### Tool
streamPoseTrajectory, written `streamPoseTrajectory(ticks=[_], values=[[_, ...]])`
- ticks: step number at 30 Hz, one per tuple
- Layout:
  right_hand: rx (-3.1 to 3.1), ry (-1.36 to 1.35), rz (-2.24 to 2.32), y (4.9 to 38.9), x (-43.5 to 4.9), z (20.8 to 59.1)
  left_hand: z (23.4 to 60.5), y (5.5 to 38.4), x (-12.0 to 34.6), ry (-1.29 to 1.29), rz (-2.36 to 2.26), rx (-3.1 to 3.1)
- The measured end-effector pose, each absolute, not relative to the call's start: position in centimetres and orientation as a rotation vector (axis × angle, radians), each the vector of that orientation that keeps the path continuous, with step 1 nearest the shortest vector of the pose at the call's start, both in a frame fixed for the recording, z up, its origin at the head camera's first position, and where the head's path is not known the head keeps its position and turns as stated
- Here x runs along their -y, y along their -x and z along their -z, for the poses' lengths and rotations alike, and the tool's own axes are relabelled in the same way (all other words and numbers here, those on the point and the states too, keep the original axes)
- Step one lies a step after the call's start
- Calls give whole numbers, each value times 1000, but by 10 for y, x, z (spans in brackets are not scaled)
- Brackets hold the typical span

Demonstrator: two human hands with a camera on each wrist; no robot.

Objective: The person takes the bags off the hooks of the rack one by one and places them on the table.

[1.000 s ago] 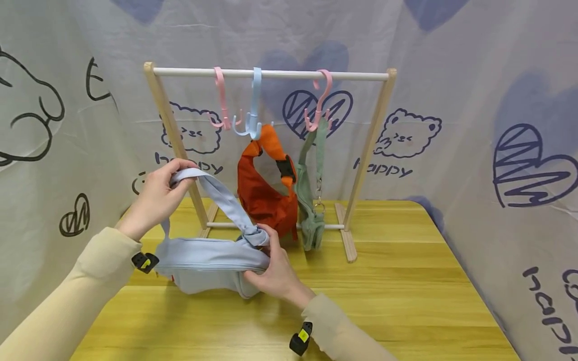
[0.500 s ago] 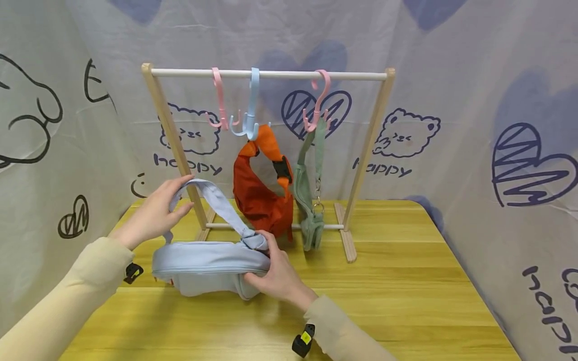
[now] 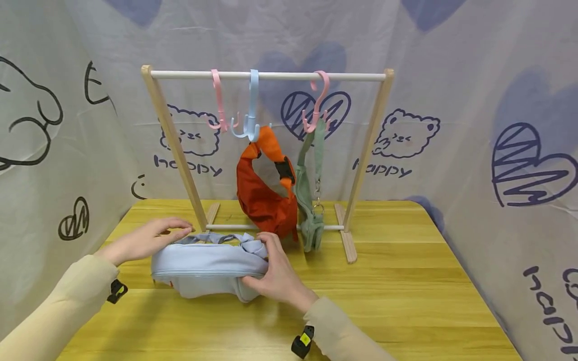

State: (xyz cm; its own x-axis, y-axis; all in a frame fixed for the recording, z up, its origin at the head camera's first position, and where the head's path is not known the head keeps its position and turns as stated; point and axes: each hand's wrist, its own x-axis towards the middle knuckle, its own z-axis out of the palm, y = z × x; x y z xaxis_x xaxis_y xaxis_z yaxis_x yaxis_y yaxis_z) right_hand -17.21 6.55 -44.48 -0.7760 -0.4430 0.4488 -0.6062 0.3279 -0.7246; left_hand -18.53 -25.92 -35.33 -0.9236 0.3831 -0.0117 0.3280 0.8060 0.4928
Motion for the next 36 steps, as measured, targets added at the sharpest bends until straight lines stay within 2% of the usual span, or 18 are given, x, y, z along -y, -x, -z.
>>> streamPoseTrajectory(ticks=[10, 17, 23, 29, 36], values=[[2428, -967, -1668, 177, -60, 444, 377, 176, 284, -526, -1129, -2514], [2420, -951, -1725, 179, -54, 445, 398, 177, 297, -803, -1355, -2249], [2381, -872, -1858, 180, -50, 449, 421, 176, 300, -826, -1331, -2346], [2379, -773, -1997, 180, -45, 452, 445, 175, 303, -725, -1409, -2472], [2352, -627, -2173, 178, -41, 453, 447, 168, 304, -458, -1439, -2553]])
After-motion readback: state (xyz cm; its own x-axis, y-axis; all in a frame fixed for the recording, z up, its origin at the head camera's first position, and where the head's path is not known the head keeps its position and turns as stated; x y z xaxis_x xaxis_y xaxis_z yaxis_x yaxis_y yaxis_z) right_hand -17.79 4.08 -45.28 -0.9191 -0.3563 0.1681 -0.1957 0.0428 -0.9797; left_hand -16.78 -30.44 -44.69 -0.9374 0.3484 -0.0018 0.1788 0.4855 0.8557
